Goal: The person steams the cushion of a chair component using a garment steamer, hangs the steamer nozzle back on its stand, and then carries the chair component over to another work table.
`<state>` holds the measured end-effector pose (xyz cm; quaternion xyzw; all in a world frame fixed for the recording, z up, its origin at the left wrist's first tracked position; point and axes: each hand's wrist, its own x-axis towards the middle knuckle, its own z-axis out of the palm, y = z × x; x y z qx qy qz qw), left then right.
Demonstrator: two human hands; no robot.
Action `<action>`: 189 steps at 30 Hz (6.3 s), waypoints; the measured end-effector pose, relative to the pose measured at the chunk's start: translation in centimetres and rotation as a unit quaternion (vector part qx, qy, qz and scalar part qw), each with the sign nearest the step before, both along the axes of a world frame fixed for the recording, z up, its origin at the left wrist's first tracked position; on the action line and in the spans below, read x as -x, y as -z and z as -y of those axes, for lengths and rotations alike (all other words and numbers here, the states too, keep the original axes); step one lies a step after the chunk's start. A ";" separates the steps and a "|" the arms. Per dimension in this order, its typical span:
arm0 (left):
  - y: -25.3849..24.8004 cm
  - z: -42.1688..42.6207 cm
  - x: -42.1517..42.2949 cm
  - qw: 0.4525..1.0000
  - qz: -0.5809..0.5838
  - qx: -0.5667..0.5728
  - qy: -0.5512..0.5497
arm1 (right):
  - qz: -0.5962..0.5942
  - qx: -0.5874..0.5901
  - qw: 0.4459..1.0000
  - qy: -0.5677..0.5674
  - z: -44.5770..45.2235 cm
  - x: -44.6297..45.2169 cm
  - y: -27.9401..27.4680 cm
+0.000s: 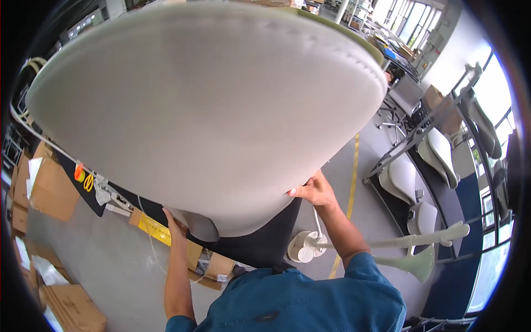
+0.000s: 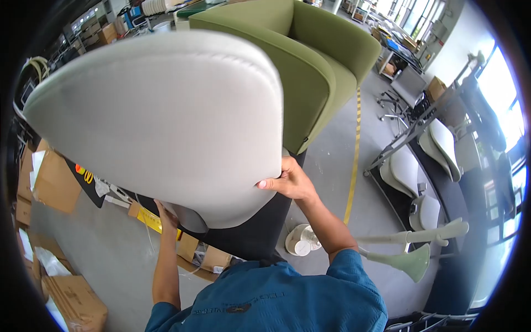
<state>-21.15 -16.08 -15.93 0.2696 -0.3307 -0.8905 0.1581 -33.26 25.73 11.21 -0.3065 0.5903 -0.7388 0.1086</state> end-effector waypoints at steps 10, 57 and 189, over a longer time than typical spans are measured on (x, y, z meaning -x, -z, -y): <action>-6.0 -5.3 -4.2 1.000 0.013 -0.009 -0.022 | -0.045 -0.028 0.997 0.055 0.9 3.6 -0.3; -7.9 -7.6 -24.1 0.853 0.286 0.436 0.034 | 0.366 -0.019 0.781 0.505 -7.9 -27.4 23.9; -9.1 -8.8 -24.0 0.916 0.175 0.362 -0.011 | -0.279 -0.603 0.743 -0.081 4.3 3.6 1.5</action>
